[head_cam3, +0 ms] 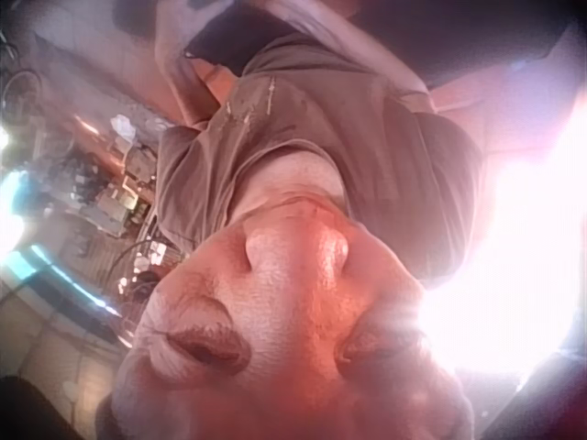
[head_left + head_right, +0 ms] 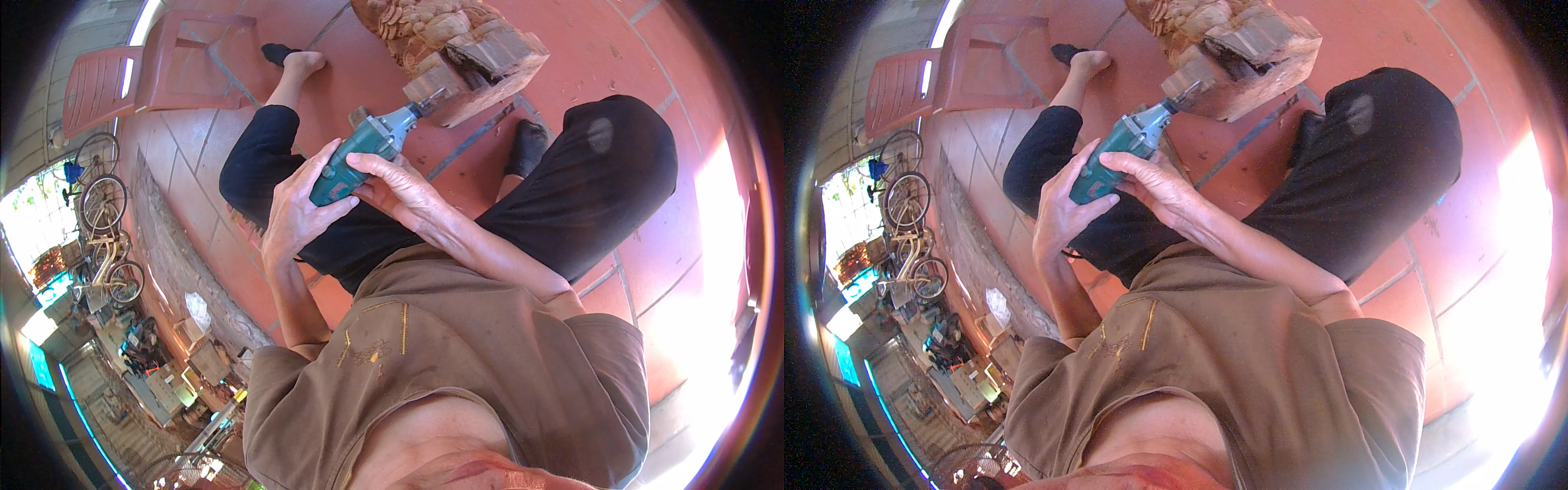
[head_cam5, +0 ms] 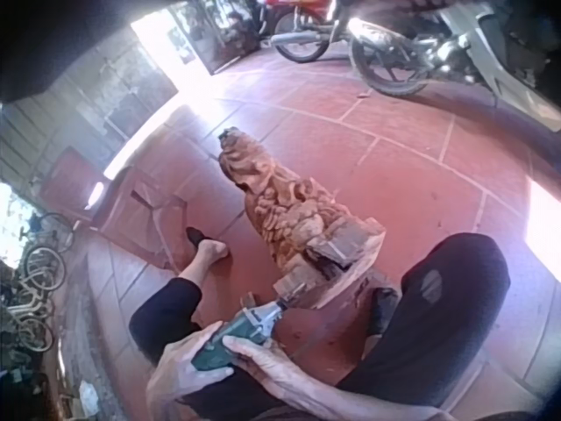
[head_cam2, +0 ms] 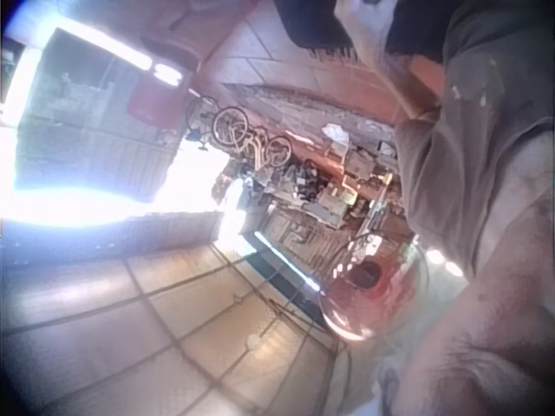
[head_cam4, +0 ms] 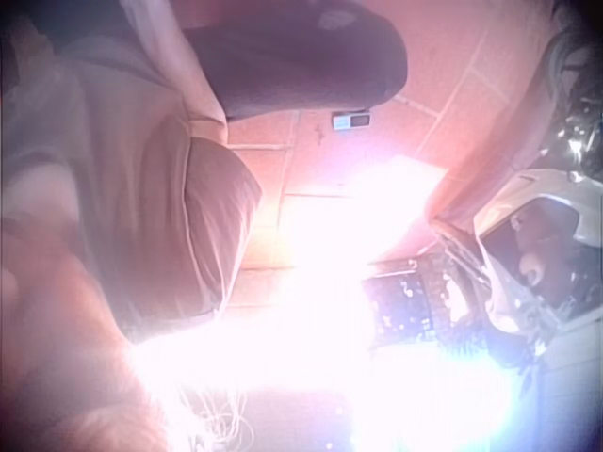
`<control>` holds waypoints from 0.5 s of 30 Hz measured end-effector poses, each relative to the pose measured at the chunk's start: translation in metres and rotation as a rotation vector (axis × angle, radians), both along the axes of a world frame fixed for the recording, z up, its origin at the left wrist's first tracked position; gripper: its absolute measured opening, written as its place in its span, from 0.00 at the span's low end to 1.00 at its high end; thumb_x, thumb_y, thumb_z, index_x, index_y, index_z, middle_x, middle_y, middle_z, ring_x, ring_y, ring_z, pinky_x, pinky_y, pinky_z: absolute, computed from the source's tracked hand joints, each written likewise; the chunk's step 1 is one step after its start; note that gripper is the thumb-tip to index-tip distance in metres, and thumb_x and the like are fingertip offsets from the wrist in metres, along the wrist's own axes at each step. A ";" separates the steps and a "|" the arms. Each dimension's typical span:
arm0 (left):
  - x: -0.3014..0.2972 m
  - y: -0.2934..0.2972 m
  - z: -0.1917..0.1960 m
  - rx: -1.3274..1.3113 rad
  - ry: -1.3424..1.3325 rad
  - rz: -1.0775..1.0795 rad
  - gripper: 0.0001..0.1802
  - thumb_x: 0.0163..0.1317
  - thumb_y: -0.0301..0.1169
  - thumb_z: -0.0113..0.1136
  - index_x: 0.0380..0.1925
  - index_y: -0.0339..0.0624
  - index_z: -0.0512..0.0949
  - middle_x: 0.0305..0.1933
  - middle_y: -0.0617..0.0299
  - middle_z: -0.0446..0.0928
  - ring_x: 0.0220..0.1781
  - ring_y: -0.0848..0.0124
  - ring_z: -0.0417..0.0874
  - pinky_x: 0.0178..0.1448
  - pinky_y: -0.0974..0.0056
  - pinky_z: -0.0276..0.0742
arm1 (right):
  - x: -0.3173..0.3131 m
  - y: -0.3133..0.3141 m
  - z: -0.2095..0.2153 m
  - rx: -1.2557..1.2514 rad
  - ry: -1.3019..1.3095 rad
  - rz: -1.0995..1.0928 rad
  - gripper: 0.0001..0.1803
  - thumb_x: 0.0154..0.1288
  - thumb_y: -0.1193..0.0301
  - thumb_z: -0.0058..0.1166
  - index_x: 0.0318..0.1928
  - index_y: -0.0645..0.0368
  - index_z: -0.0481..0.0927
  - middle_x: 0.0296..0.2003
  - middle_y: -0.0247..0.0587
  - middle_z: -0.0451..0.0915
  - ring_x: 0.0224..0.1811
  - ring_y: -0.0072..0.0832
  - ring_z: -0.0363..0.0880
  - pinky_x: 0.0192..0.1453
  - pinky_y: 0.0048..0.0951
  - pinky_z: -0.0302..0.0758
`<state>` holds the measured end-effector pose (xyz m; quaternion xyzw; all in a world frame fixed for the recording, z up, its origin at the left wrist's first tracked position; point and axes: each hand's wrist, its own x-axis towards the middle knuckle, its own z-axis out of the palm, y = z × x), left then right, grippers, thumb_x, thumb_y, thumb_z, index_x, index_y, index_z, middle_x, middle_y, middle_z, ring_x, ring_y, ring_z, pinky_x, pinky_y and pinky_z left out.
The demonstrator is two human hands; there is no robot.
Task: The person uses a green rotary tool to carve details into a wooden sculpture placed on the floor. They hold the tool with both hands and guide it along the surface of the wood, removing material to refine the shape.
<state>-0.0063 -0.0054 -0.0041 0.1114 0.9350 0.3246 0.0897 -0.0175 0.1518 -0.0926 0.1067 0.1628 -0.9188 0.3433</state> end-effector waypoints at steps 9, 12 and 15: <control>-0.002 -0.002 -0.001 0.010 -0.005 -0.009 0.43 0.44 0.26 0.77 0.65 0.41 0.71 0.55 0.48 0.80 0.51 0.59 0.85 0.55 0.61 0.80 | 0.001 0.000 0.002 0.030 -0.007 -0.013 0.23 0.62 0.63 0.68 0.54 0.55 0.75 0.48 0.34 0.81 0.52 0.24 0.79 0.61 0.33 0.75; -0.001 -0.002 -0.001 0.012 -0.002 -0.008 0.43 0.45 0.26 0.77 0.65 0.41 0.71 0.55 0.48 0.80 0.51 0.59 0.86 0.54 0.61 0.81 | 0.001 0.000 0.001 0.032 0.001 -0.011 0.23 0.62 0.63 0.68 0.54 0.55 0.75 0.47 0.34 0.81 0.52 0.24 0.79 0.60 0.33 0.76; 0.000 -0.001 -0.001 0.012 -0.009 0.001 0.43 0.45 0.26 0.77 0.65 0.41 0.71 0.55 0.47 0.80 0.51 0.59 0.85 0.55 0.61 0.81 | 0.000 0.000 0.001 0.043 0.004 -0.006 0.24 0.62 0.62 0.68 0.54 0.56 0.75 0.47 0.35 0.80 0.52 0.25 0.79 0.60 0.33 0.76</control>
